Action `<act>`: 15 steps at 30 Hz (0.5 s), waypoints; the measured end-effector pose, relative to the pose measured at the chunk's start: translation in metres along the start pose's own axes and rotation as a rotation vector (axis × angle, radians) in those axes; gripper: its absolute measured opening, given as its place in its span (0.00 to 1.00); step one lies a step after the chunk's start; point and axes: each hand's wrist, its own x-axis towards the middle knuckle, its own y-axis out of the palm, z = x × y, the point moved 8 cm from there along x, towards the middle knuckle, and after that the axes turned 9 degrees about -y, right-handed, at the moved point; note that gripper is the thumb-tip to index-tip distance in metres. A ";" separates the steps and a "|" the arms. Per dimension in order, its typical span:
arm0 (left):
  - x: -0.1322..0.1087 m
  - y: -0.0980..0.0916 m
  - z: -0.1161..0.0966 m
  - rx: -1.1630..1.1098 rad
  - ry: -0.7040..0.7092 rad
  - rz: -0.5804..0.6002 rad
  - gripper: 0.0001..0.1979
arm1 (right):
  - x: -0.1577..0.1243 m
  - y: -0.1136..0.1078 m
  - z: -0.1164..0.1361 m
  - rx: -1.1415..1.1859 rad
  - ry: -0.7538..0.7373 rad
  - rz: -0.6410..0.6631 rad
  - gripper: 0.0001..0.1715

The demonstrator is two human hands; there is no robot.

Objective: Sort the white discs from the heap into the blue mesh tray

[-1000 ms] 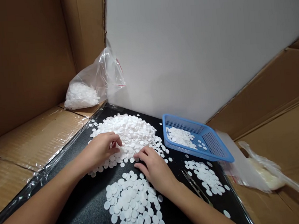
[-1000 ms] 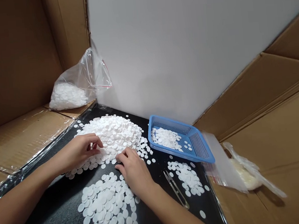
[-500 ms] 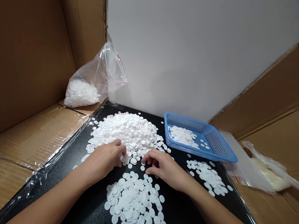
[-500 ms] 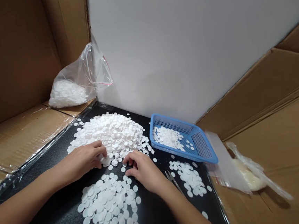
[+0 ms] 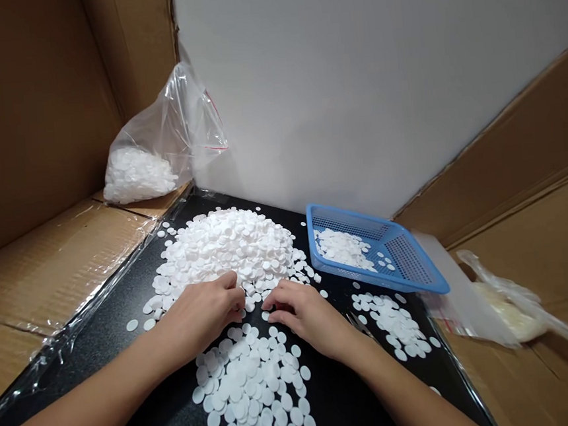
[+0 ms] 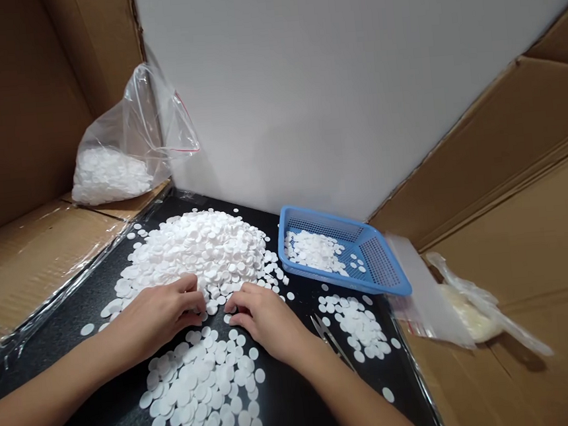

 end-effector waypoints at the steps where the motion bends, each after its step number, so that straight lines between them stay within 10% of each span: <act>1: 0.001 0.002 -0.001 0.020 0.000 0.005 0.07 | 0.000 0.000 0.000 0.002 0.010 0.000 0.09; 15: -0.001 0.000 -0.008 0.088 0.100 -0.068 0.09 | -0.002 0.004 -0.001 0.120 0.046 0.007 0.09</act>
